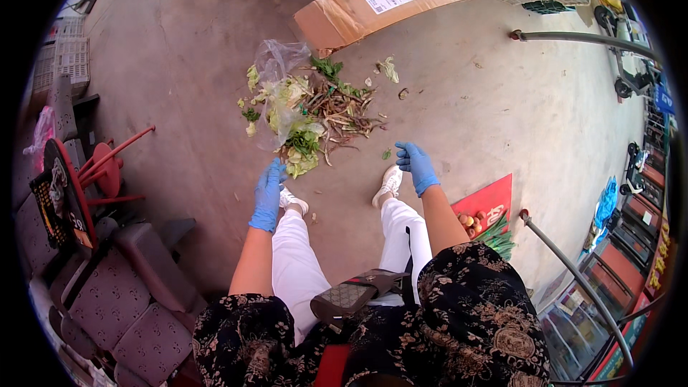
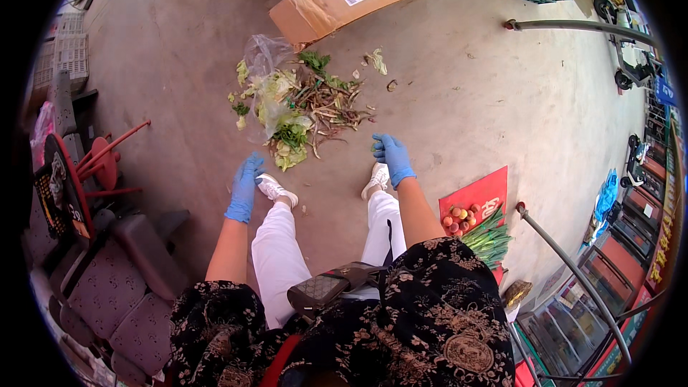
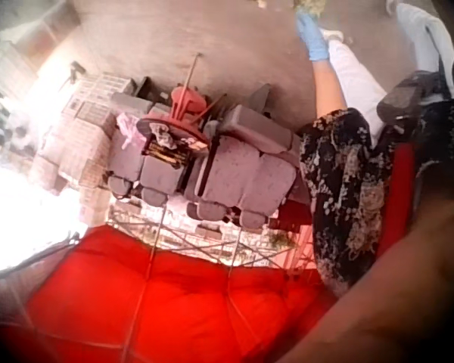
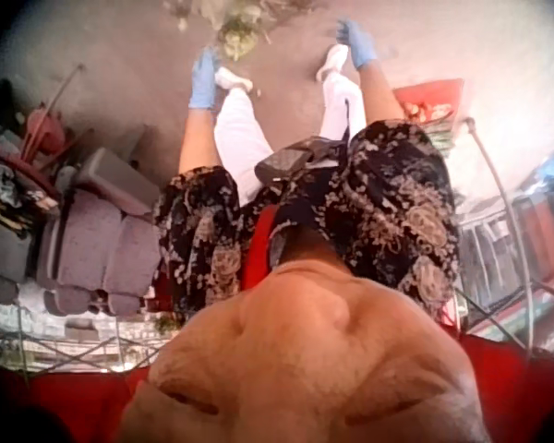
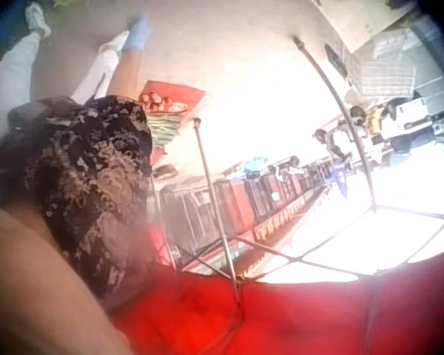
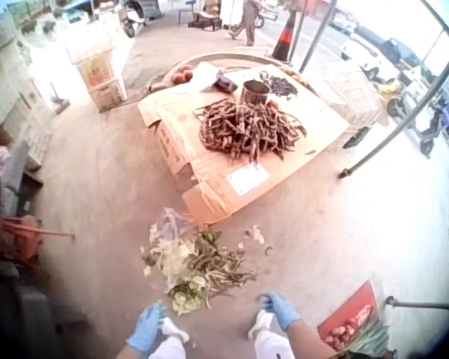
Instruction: The person gathers vegetable scraps by hand into a plastic bag, dumps them into a bin, and then uses a broom and a metal dustpan to sweep remaining debris from the concrete floor.
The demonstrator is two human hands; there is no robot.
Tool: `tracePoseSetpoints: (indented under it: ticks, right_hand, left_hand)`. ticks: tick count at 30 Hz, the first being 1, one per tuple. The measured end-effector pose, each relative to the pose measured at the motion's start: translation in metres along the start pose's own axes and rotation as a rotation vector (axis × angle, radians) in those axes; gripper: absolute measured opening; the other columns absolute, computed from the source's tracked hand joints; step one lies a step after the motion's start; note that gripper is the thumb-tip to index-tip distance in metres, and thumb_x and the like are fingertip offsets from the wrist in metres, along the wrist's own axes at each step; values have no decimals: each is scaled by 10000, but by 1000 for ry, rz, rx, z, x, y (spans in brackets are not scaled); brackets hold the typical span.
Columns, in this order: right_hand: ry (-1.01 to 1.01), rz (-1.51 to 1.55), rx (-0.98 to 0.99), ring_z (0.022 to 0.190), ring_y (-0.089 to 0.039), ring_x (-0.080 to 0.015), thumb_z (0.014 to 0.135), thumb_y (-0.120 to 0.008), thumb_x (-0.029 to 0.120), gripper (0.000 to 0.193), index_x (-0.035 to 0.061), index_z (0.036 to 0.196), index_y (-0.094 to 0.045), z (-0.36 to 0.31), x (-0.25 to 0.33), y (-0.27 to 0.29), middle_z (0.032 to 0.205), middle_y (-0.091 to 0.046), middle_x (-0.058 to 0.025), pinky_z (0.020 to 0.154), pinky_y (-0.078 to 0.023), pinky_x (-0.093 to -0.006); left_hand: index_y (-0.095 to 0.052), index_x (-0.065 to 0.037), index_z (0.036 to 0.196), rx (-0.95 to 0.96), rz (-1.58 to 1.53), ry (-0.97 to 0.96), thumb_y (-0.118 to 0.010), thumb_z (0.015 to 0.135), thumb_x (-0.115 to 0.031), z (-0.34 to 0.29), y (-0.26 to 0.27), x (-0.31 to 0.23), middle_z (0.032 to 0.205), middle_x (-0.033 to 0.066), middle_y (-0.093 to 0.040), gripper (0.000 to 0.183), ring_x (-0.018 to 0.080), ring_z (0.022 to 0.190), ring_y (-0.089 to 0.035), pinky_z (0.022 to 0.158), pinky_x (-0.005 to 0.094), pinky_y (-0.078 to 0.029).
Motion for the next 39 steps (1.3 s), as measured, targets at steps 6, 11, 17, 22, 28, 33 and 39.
tracePoseSetpoints:
  ticks: [6,11,17,22,28,33,39]
  right_hand:
    - [26,-236,-2,613,-497,-82,859,-482,251,281,51,1009,-610,95,-49,-65,757,-549,-4,570,-427,-215]
    - [394,-481,14,712,-586,-181,805,-537,220,257,54,977,-628,232,-89,-99,846,-630,-86,679,-477,-292]
    - [722,-1269,17,1071,-491,-325,663,-695,359,669,138,1242,-443,313,-110,-161,1218,-467,-178,851,-425,-408]
    - [600,-1716,-27,1231,-191,-498,520,-777,455,1130,302,1382,-63,347,-140,-195,1408,-121,-196,957,-223,-608]
    - [811,-1464,-167,896,-487,-364,616,-653,83,428,163,1018,-529,368,-197,-210,996,-462,-138,699,-439,-473]
    - [863,-971,6,850,-489,-365,656,-589,30,218,95,861,-552,314,-254,-269,915,-479,-163,693,-452,-424]
    - [1006,-807,199,840,-457,-353,640,-623,75,198,72,820,-541,266,-279,-307,894,-468,-164,719,-409,-416]
  left_hand:
    - [-469,-52,1218,-96,101,-20,-464,883,-369,102,71,58,1104,75,-555,461,152,912,-540,788,273,-422]
    - [-366,16,1276,-225,534,-203,-659,721,-362,219,49,115,1226,179,-460,733,260,1081,-472,924,329,-369]
    - [-202,-130,1369,-179,1229,-428,-761,560,-408,299,-25,115,1401,226,-136,1022,430,1247,-222,991,480,-278]
    - [-112,-261,1381,-26,1270,-381,-791,507,-428,378,-32,154,1414,238,0,1119,505,1246,-128,998,509,-263]
    - [-327,-163,1301,-110,1257,-466,-730,590,-174,406,-46,178,1278,221,-310,817,460,1111,-369,889,458,-399]
    - [-561,24,941,-49,994,-905,-533,716,-19,424,21,209,941,176,-553,231,321,901,-521,723,383,-432]
    - [-556,13,988,-14,355,-498,-510,787,-42,402,95,237,845,44,-567,214,144,723,-528,656,258,-427]
Point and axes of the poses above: each hand's wrist, its own z-axis towards the middle knuckle, its own y-axis out of the back of the hand, x = y × z, the point moved 2 cm from there along z, towards the middle knuckle
